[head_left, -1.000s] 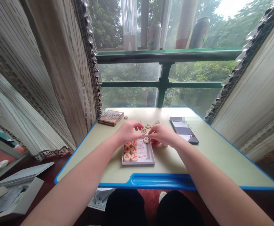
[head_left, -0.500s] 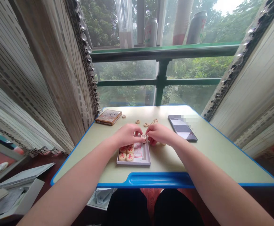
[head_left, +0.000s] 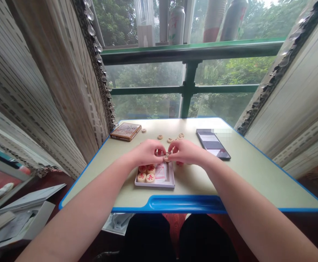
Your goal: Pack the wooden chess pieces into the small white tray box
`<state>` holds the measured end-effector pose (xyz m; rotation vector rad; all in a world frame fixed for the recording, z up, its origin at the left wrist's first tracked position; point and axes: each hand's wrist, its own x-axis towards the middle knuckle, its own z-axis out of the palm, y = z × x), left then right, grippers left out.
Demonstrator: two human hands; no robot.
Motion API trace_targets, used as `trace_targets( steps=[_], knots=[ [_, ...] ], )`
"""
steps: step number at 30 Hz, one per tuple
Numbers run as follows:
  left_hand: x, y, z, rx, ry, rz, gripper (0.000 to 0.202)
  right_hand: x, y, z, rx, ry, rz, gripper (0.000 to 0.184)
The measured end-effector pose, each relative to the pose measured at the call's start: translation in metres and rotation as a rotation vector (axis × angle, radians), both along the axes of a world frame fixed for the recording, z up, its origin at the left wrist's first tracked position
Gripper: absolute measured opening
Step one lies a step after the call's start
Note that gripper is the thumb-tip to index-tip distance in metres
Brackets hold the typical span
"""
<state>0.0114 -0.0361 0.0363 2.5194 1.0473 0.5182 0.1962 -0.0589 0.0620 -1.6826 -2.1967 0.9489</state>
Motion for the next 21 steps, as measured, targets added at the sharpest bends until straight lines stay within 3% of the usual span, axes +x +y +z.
trace_targets(
  steps=[4,12,21],
  knots=[
    [0.0,0.0021,-0.0024,0.035,0.006,-0.001,0.016,0.0007,-0.0006,-0.0003,0.038,-0.006,0.041,0.026],
    [-0.001,0.002,-0.0018,0.056,-0.021,-0.02,0.014,0.0014,0.0017,-0.0035,0.039,-0.001,0.063,0.023],
    [0.0007,0.0014,-0.0007,0.057,0.015,-0.023,0.014,0.0034,0.0018,-0.0031,-0.029,0.058,0.055,0.024]
  ],
)
